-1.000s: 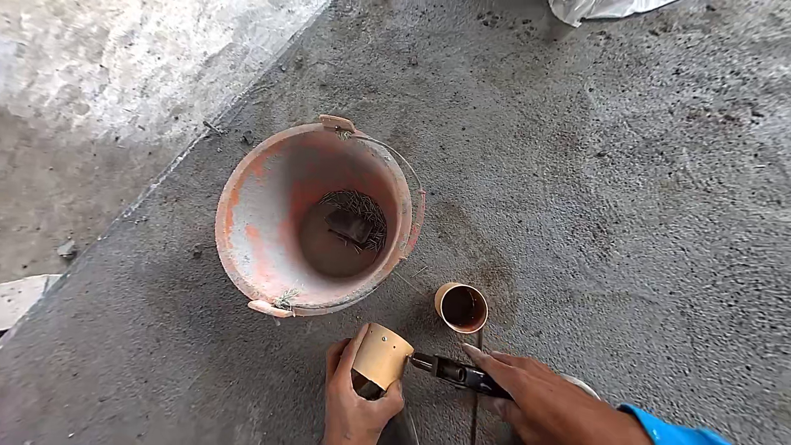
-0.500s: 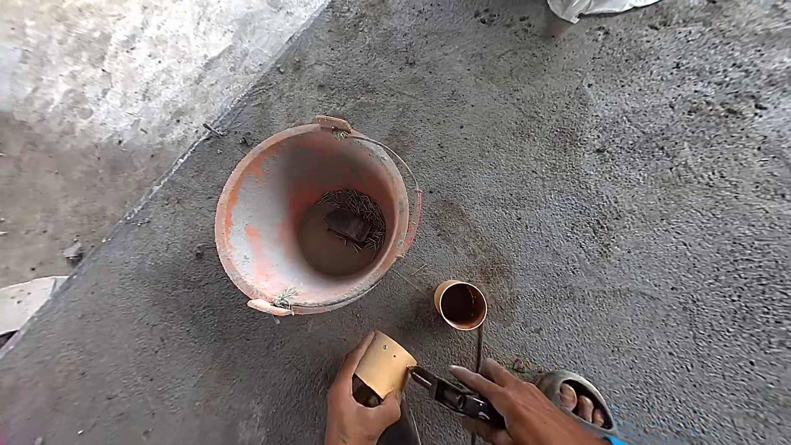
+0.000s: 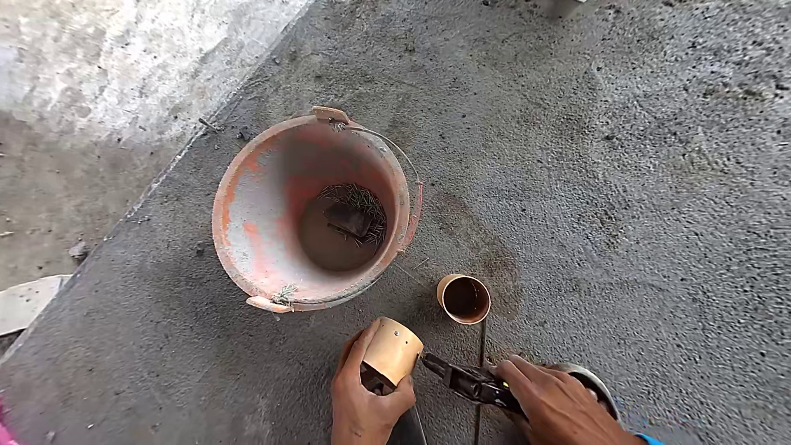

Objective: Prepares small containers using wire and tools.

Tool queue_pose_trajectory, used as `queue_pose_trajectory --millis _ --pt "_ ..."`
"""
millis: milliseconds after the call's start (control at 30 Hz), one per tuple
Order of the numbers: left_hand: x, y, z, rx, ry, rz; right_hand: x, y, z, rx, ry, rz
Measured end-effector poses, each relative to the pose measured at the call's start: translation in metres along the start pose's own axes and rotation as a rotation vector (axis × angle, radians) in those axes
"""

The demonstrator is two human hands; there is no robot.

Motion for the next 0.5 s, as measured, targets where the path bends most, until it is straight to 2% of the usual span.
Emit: queue_pose_trajectory --millis 67,167,267,333,400,500 --pt "0.006 0.002 0.003 -0.055 -0.018 -0.070 0.006 -0.006 -0.003 0.057 -0.041 -0.064" --pt "0.015 0.006 0.007 -0.083 -0.010 -0.093 0.011 -0.018 -0.001 -0.019 0.004 -0.149" --pt "0.019 0.007 0.010 -0.032 0.044 -0.005 0.009 -0.021 0.007 -0.063 0.082 -0.201" --pt "0.013 0.007 0.010 -0.021 0.037 -0.001 0.008 -0.010 0.010 -0.050 0.088 -0.102" --pt "0.007 0.007 0.009 -0.065 0.013 -0.093 0.013 0.008 0.014 -0.182 0.116 0.114" --pt "0.005 0.011 0.005 -0.101 -0.028 -0.243 0.020 0.028 0.016 -0.284 0.047 0.359"
Point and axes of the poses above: each hand's wrist, its own z-axis towards the middle knuckle, its own y-axis out of the palm, x = y × z, the point moved 6 cm from there along z, towards the middle knuckle, and after that the axes turned 7 degrees about y, right-handed, at the moved point
